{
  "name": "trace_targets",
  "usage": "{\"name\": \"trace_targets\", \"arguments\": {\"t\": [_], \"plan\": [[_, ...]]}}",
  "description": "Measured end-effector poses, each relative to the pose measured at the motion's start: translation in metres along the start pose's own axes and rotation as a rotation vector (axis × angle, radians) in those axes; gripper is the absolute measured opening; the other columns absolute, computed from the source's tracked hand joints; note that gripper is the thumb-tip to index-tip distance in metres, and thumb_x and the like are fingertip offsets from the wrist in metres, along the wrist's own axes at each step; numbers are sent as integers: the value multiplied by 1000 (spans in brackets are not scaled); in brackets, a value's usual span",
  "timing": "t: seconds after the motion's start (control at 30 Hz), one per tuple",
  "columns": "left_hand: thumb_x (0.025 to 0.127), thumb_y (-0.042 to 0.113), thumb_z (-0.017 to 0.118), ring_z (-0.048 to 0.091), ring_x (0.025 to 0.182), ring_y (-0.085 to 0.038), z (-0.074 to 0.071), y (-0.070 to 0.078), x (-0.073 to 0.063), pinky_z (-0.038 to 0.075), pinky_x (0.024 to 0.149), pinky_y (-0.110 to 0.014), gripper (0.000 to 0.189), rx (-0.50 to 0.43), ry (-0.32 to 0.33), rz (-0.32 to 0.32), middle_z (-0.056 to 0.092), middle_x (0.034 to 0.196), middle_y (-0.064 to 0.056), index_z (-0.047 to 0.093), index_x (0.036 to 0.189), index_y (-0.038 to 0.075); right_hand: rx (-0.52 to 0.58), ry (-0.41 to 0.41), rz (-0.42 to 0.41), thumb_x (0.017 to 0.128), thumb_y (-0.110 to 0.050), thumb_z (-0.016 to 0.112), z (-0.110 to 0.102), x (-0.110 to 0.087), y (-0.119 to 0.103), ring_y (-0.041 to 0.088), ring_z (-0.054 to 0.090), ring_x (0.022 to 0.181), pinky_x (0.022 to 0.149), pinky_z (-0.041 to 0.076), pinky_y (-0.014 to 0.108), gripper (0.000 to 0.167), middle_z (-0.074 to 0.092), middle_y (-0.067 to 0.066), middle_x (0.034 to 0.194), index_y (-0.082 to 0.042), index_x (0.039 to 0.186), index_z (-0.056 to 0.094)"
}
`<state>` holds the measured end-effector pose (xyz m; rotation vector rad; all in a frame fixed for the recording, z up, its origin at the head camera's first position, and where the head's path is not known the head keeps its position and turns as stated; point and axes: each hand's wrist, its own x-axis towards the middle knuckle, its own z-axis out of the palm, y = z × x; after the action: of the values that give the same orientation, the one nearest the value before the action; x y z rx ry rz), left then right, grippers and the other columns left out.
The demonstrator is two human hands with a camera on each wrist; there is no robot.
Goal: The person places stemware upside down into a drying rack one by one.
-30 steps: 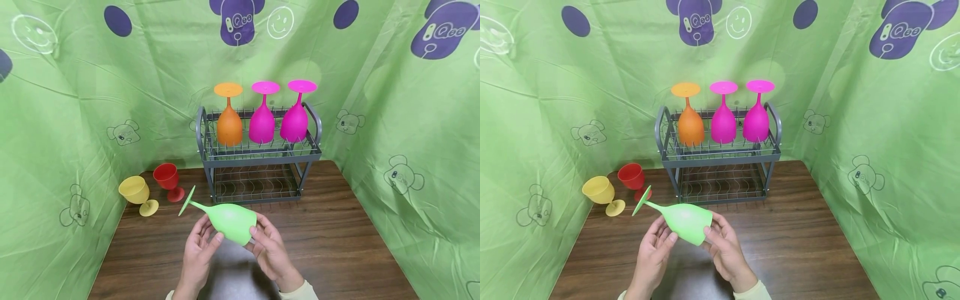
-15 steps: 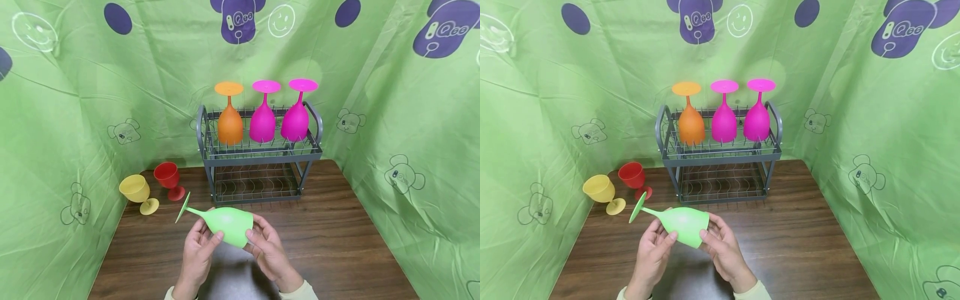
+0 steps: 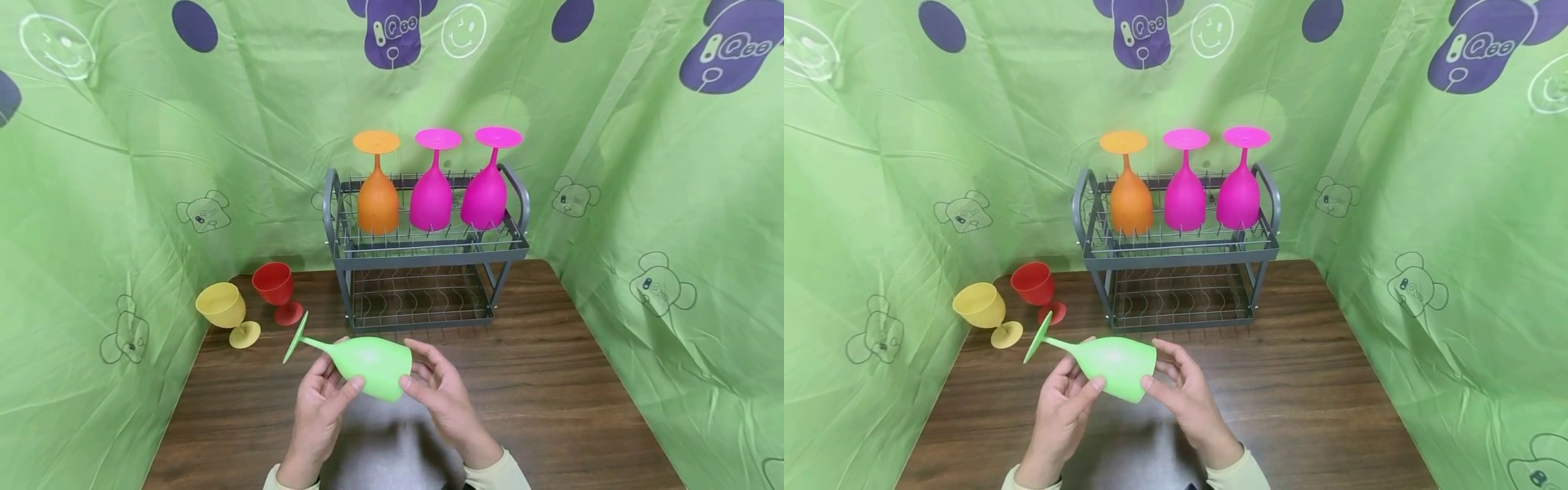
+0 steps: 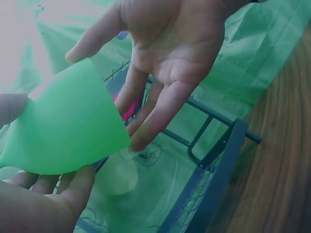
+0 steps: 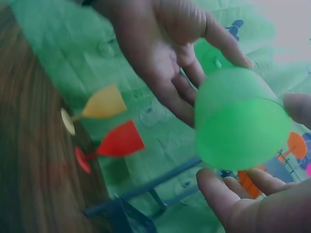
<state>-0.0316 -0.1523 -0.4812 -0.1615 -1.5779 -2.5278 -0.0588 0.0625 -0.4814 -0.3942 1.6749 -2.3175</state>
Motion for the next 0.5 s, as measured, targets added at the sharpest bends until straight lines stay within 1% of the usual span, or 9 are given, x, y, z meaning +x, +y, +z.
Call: {"name": "trace_targets", "arguments": {"t": [0.1, 0.17, 0.23, 0.37, 0.43, 0.5], "plan": [[87, -21, 67, 67, 122, -16, -3, 2, 1, 61, 100, -28, 71, 38, -6, -9, 65, 137, -10, 38, 152, -15, -184, 15, -59, 94, -4, 75, -3, 2, -6, 25, 58, 135, 107, 57, 33, 64, 52, 14, 151, -2, 152, 48], [86, -19, 69, 68, 123, -16, -5, 3, 2, 60, 101, -28, 73, 77, -15, -26, 66, 138, -9, 39, 152, -15, -287, 1, -97, 94, -5, 77, -4, 4, -10, 29, 56, 140, 112, 55, 35, 61, 51, 14, 154, -6, 150, 52], [85, -18, 72, 68, 124, -15, -6, 4, 3, 60, 102, -28, 74, 115, -21, -55, 67, 139, -8, 42, 152, -13, -377, -24, -131, 94, -8, 78, -5, 6, -15, 32, 55, 141, 114, 54, 40, 60, 52, 13, 154, -11, 149, 54], [84, -13, 78, 68, 124, -15, -7, 6, 4, 58, 105, -28, 73, 223, -49, -103, 61, 147, -10, 49, 151, -7, -492, -59, -174, 92, -14, 82, -5, 11, -22, 33, 58, 139, 114, 53, 48, 60, 56, 7, 150, -17, 147, 57], [83, -9, 81, 68, 124, -16, -5, 8, 5, 58, 105, -28, 72, 288, -62, -109, 59, 149, -11, 52, 149, -5, -526, -71, -185, 91, -16, 84, -4, 14, -25, 35, 58, 138, 114, 53, 48, 61, 58, 5, 148, -17, 147, 58], [83, -3, 85, 68, 123, -17, -3, 9, 6, 58, 105, -27, 70, 375, -74, -103, 58, 150, -11, 56, 147, 0, -566, -84, -191, 90, -19, 85, -2, 16, -27, 37, 58, 137, 113, 54, 47, 62, 60, 5, 146, -17, 146, 59]]}}
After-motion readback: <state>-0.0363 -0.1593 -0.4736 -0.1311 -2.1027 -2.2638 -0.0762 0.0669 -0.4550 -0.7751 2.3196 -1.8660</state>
